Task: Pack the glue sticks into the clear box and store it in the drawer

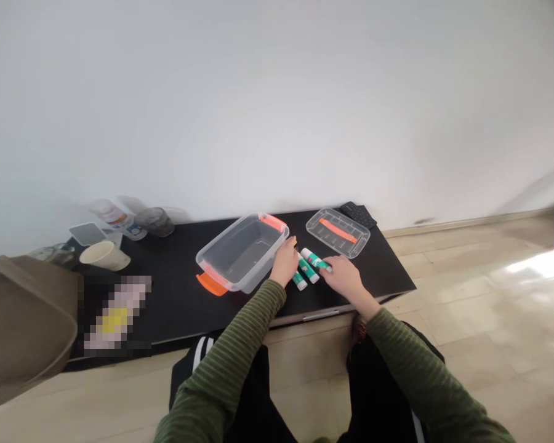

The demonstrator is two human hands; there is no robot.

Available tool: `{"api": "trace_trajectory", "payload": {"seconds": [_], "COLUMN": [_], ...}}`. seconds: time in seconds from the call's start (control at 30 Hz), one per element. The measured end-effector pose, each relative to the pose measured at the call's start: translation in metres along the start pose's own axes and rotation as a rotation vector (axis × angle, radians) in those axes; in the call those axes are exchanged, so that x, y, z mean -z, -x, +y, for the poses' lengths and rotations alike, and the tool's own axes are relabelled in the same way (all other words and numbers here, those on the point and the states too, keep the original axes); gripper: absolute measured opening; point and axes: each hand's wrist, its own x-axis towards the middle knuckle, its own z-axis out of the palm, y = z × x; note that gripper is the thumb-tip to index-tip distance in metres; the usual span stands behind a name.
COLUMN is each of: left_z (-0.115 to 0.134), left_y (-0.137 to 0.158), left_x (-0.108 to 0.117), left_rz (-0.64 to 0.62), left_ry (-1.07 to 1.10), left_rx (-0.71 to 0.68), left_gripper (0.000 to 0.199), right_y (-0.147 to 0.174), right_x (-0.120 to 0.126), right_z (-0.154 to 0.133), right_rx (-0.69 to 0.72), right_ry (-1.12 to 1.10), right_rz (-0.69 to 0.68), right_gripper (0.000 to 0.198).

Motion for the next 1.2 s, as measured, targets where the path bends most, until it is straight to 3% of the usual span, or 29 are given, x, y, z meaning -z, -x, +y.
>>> {"api": "trace_trajectory", "payload": {"seconds": [0.13, 0.3, 0.83, 1.2], "left_z": [-0.012, -0.02, -0.014, -0.01], "left_y": [-0.016, -0.027, -0.032, -0.026], "left_x": [-0.019, -0.035, -0.034, -0.029], "left_rz": [-0.071, -0.081, -0.117, -0.087], "left_ry": [-0.219, -0.306, -0.653, -0.506], "left_rx": [-0.003, -0.007, -0.06, -0.166], "left_gripper": [0.05, 0.048, 0.036, 0.036], "right_y": [0.001, 0.0, -0.009, -0.01], "right_x": [-0.009, -0.017, -0.03, -0.033], "right_z": [-0.003, -0.003, 0.004, 0.002], "right_rx": [0.014, 0.029, 0.01, 0.017], "right_ry": [0.131, 0.213, 0.196, 0.222], "right_rz": [0.015, 0.034, 0.066, 0.049], "right_gripper": [0.023, 0.022, 0.025, 0.028]}}
